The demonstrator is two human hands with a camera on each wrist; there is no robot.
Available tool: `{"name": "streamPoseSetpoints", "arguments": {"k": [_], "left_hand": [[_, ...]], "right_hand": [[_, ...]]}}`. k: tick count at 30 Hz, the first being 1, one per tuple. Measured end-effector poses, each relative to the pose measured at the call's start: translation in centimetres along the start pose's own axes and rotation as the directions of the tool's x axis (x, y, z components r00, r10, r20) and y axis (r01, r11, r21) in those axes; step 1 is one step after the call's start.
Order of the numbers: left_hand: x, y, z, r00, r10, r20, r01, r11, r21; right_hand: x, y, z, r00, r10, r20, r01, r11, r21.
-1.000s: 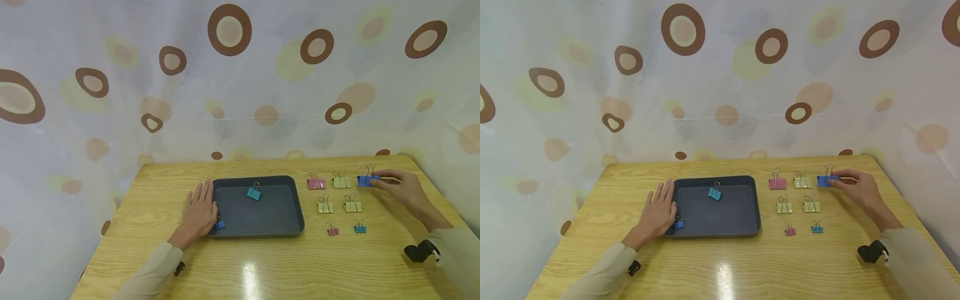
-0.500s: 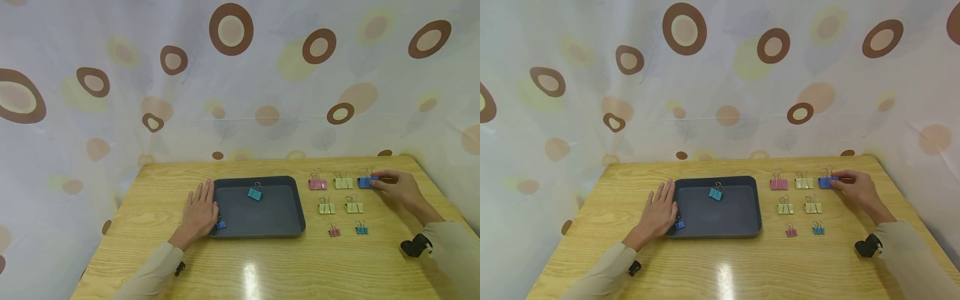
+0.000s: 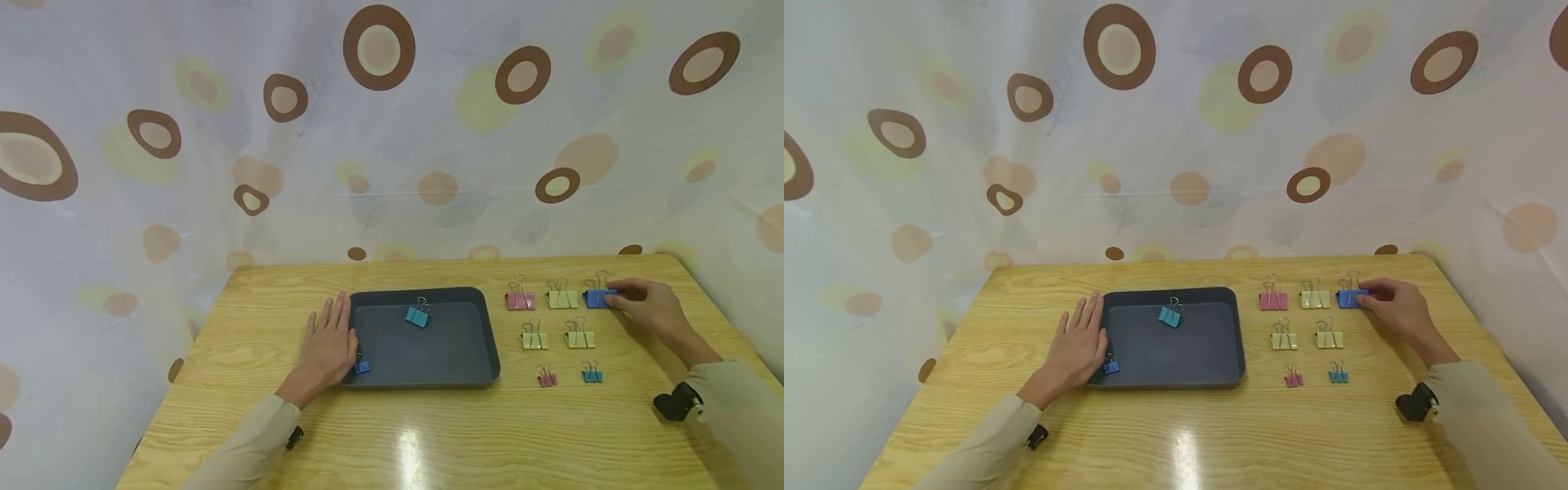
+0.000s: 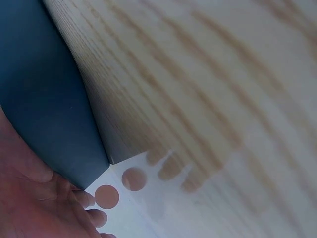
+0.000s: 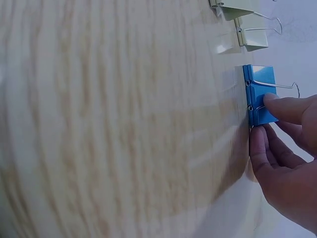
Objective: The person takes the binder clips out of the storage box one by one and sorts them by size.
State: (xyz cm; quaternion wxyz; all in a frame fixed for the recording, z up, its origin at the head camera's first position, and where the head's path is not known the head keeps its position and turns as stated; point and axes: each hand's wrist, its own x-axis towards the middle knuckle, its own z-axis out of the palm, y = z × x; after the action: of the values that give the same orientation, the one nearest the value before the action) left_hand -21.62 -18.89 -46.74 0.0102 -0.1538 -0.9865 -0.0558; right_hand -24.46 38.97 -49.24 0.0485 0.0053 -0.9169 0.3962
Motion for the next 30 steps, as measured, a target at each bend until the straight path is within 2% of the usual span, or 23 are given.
{"name": "streamPoseSetpoints", "arguments": {"k": [4,7,13,21,30], "left_hand": [[0.1,0.0,0.1,1.0,-0.003,0.002,0.003,1.0,-0.003],[0.2,0.0,0.2,1.0,-0.003,0.003,0.003,1.0,-0.006],[0.2,0.1,0.2,1.0,0.006,-0.002,-0.006,1.0,-0.021],[-0.1,0.0,0.2,1.0,0.007,-0.002,-0.007,1.0,-0.013],[0.0,-0.2,0.2,1.0,0.012,-0.016,-0.012,1.0,-0.015]], "right_hand": [[-0.3,-0.1,-0.2,1.0,-0.008,-0.021,0.008,1.0,0.001],[-0.5,-0.3,-0.4,0.997,-0.015,-0.08,0.016,1.0,0.01],[-1.3,-1.6,-1.0,0.983,-0.047,-0.18,0.071,0.989,0.129],[-2.1,-5.6,0.0,0.976,-0.088,-0.197,0.13,0.969,0.211],[-3.3,-9.7,1.7,0.982,-0.134,-0.136,0.166,0.953,0.255]]}}
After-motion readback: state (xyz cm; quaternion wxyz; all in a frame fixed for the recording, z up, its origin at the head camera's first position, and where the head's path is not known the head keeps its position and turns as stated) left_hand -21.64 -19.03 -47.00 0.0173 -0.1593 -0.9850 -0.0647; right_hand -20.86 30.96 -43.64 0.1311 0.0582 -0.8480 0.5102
